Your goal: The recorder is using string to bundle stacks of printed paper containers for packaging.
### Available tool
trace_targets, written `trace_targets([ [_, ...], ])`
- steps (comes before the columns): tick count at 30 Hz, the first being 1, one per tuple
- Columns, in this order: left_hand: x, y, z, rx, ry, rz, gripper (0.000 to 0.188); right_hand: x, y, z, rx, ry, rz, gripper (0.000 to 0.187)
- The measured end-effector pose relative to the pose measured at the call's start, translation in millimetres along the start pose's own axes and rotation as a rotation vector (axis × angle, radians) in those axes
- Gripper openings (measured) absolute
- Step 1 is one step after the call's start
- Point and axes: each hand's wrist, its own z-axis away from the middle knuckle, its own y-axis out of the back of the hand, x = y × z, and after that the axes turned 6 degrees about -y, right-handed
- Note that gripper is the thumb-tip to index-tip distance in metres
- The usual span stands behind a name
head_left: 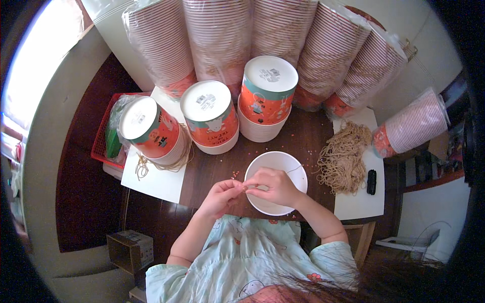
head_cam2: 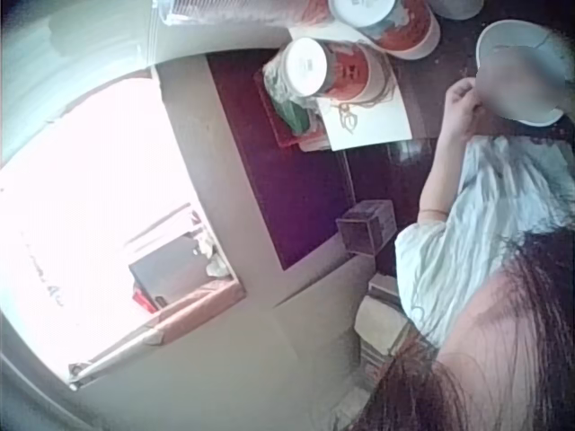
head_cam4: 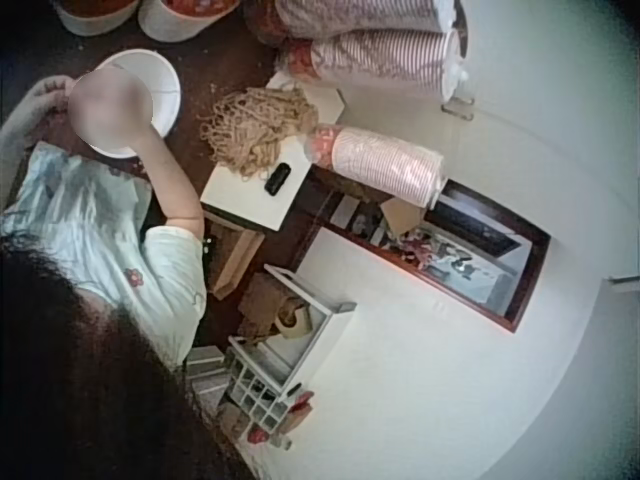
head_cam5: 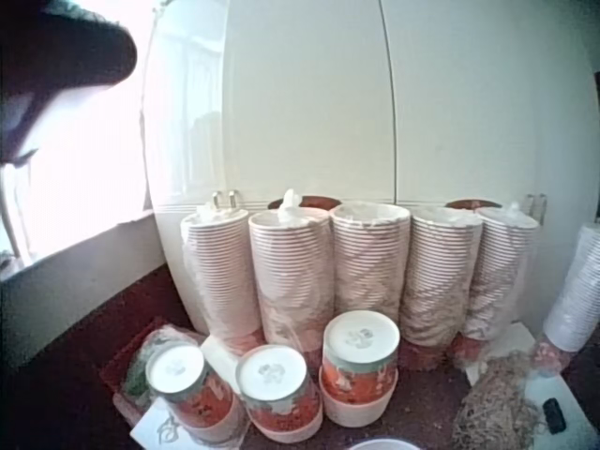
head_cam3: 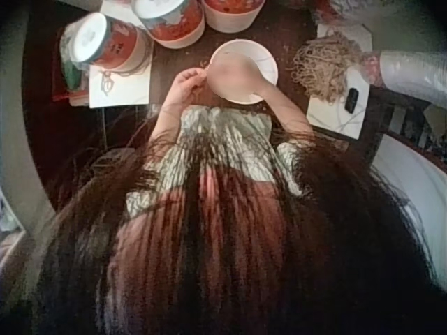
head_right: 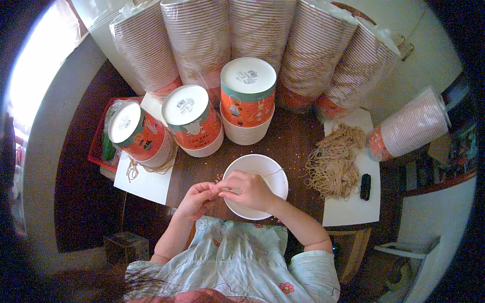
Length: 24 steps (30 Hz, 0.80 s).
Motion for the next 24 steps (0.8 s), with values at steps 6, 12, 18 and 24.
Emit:
trace_targets([
  [6, -1.0, 1.5, -1.3, -0.022, -0.030, 0.006, 0.009, 1.1, -4.8, -0.4, 0.049, 0.047, 0.082, 0.010],
  [12, -0.9, -1.1, -1.2, 0.035, -0.038, -0.019, 0.009, 1.3, -4.6, -2.2, 0.011, -0.127, -0.042, 0.006],
  [18, -5.3, -3.2, -1.8, -0.067, -0.561, -0.871, 0.009, 5.4, -3.7, -2.5, -0.042, -0.203, -0.189, 0.007],
  [24, -3.5, -6.3, -3.9, 0.008, -0.471, -0.513, 0.003, 11.6, -4.8, -1.9, -0.086, -0.244, -0.239, 0.004],
])
